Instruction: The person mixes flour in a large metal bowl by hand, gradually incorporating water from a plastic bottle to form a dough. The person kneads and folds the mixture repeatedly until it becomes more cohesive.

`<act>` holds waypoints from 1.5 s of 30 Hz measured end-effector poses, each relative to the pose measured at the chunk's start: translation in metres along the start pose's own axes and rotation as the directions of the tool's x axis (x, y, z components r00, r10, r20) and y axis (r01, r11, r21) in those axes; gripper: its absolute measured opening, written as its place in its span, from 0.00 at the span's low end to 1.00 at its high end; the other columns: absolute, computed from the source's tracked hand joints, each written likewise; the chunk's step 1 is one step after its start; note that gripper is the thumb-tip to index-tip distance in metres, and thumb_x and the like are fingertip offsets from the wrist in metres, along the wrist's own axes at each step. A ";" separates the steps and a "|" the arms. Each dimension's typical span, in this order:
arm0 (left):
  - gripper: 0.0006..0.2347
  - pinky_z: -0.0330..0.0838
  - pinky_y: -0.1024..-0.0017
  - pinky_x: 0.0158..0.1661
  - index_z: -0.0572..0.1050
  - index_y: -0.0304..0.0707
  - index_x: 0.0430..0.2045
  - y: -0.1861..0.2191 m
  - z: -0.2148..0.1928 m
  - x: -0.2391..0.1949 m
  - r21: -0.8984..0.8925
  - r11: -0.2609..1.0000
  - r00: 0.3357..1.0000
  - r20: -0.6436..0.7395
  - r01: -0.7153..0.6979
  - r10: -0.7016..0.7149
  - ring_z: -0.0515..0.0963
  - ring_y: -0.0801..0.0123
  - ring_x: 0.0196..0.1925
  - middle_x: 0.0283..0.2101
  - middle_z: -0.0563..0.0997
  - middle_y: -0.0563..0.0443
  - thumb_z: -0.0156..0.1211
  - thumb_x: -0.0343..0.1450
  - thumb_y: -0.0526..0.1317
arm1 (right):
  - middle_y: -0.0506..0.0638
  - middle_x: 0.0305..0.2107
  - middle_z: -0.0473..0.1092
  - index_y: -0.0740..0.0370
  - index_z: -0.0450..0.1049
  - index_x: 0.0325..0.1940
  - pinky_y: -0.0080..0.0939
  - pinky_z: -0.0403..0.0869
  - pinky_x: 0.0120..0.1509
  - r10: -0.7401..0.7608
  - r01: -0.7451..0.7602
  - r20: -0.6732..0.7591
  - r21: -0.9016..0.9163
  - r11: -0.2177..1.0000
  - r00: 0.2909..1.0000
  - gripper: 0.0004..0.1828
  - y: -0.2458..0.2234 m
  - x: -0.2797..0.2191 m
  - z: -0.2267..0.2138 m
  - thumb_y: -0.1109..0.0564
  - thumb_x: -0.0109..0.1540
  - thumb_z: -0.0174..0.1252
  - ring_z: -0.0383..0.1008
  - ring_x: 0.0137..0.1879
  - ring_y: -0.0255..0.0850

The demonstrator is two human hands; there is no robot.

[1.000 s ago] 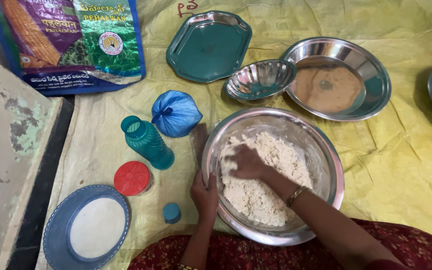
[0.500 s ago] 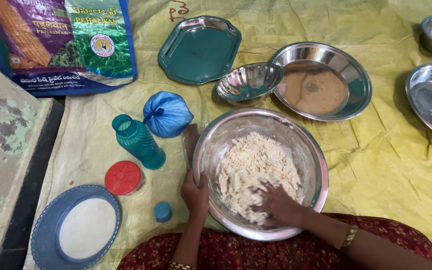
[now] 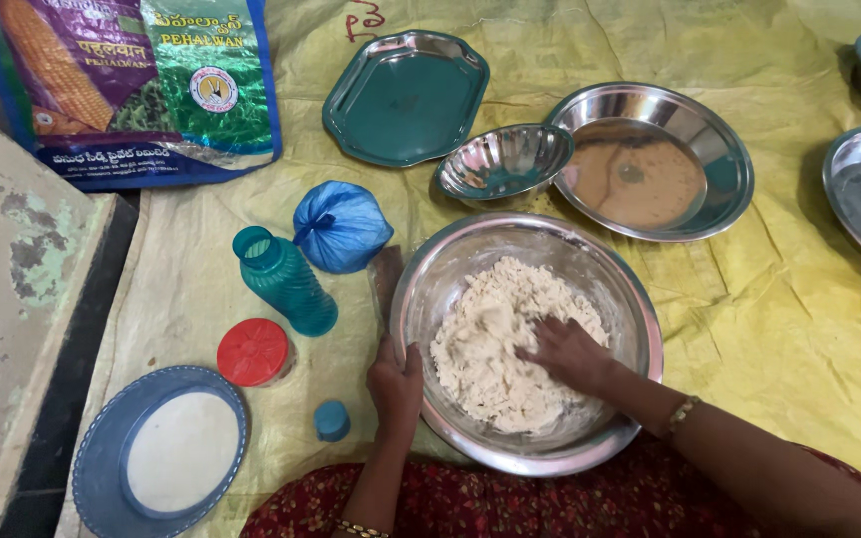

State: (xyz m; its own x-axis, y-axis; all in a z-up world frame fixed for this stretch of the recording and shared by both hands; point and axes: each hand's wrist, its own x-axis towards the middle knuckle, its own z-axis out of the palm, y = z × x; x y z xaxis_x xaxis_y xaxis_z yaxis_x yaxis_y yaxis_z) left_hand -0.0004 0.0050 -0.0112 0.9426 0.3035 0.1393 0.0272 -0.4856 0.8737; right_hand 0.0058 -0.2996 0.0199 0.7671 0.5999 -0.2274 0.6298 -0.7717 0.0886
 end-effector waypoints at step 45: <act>0.22 0.77 0.58 0.43 0.74 0.26 0.55 0.003 0.006 -0.002 -0.081 0.995 0.998 -0.023 0.059 -0.061 0.85 0.44 0.43 0.42 0.84 0.30 0.63 0.68 0.43 | 0.65 0.34 0.72 0.68 0.75 0.46 0.57 0.75 0.46 0.549 -0.250 -0.544 0.527 0.812 0.635 0.19 0.055 0.057 0.069 0.58 0.52 0.62 0.72 0.41 0.58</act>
State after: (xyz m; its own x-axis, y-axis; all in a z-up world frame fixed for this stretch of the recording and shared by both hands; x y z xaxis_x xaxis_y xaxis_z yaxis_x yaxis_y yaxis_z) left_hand -0.0002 -0.0021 -0.0112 0.9314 0.3509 0.0963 0.0556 -0.3988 0.9153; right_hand 0.0752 -0.3226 -0.0551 0.8991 0.0722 0.4318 0.2551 -0.8879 -0.3828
